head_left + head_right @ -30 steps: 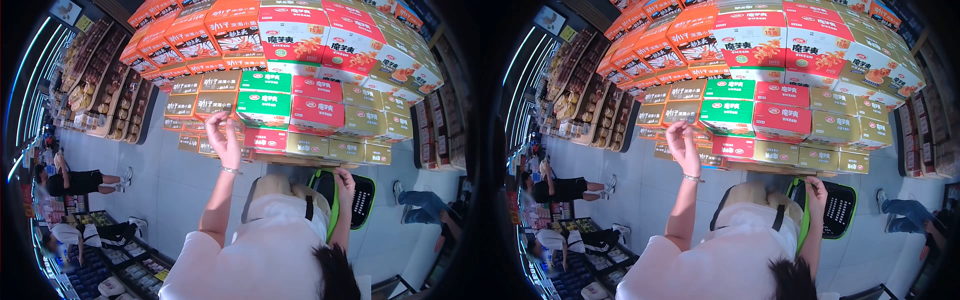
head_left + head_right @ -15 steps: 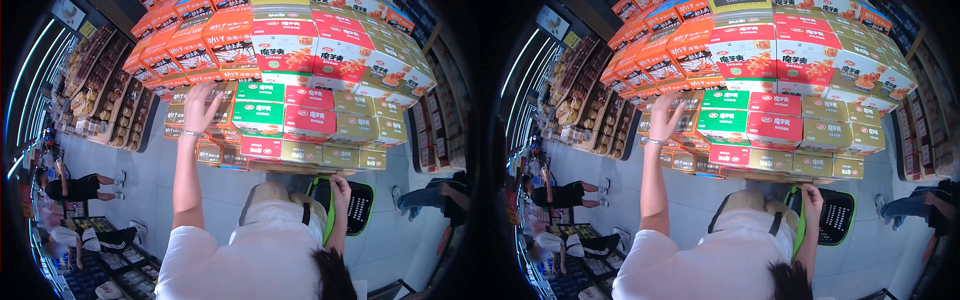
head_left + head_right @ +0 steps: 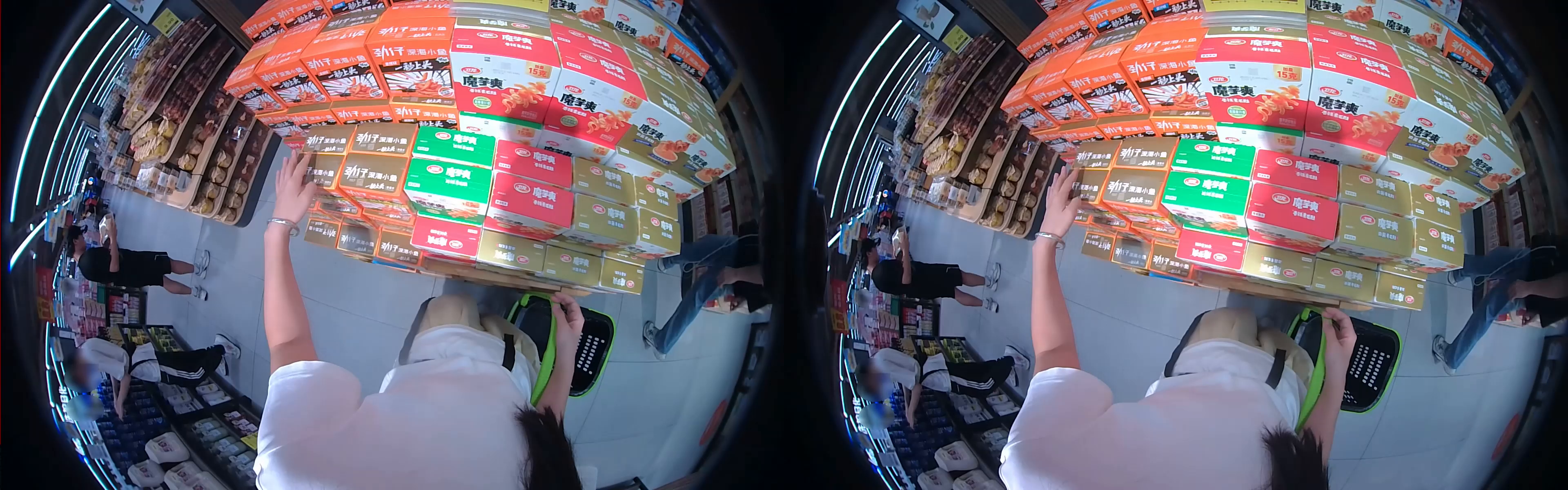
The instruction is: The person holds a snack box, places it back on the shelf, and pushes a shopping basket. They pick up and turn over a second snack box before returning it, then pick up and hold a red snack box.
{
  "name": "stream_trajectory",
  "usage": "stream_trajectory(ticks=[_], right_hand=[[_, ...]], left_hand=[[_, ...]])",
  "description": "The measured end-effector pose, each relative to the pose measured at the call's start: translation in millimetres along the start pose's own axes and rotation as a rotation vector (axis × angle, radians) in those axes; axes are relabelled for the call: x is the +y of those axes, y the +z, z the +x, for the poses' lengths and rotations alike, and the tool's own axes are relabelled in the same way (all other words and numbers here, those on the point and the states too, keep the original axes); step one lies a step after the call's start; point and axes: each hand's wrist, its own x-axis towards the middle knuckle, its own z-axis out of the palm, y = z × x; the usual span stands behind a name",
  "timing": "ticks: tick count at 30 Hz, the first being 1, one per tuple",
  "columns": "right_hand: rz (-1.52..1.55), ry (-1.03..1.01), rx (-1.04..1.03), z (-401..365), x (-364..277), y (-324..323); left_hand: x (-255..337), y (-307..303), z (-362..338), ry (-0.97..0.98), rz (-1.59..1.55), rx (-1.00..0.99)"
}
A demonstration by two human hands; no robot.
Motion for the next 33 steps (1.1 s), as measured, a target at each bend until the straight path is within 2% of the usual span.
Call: stream_trajectory(ticks=[2, 6, 8, 9, 12, 18, 25, 30, 33], right_hand=[[0.006, 0.005, 0.000, -1, -1, 1], [0.011, -0.003, -0.009, -1, 0, 0], [0.013, 0.002, -0.014, 0, 2, -2], [0.013, -0.023, -0.021, 0, 6, -3], [0.027, -0.043, -0.025, 1, 13, -5], [0.015, -0.034, -0.019, 1, 11, -4], [0.024, -0.028, -0.031, -1, 4, -2], [0.003, -0.014, -0.019, -1, 7, -4], [0.002, -0.014, -0.019, 0, 9, -4]], left_hand=[[-5, -9, -1, -0.053, 0.030, -0.170], [0, -4, -6, -0.077, -0.004, -0.201], [7, 5, -8, -0.030, -0.124, -0.072], [9, 9, -10, -0.034, -0.123, -0.071], [16, 18, -16, 0.009, -0.085, 0.107], [25, 36, -28, -0.005, -0.144, 0.256], [43, 52, -36, -0.095, -0.188, 0.301], [47, 49, -41, -0.258, -0.273, 0.301], [47, 52, -41, -0.212, -0.377, 0.278]])
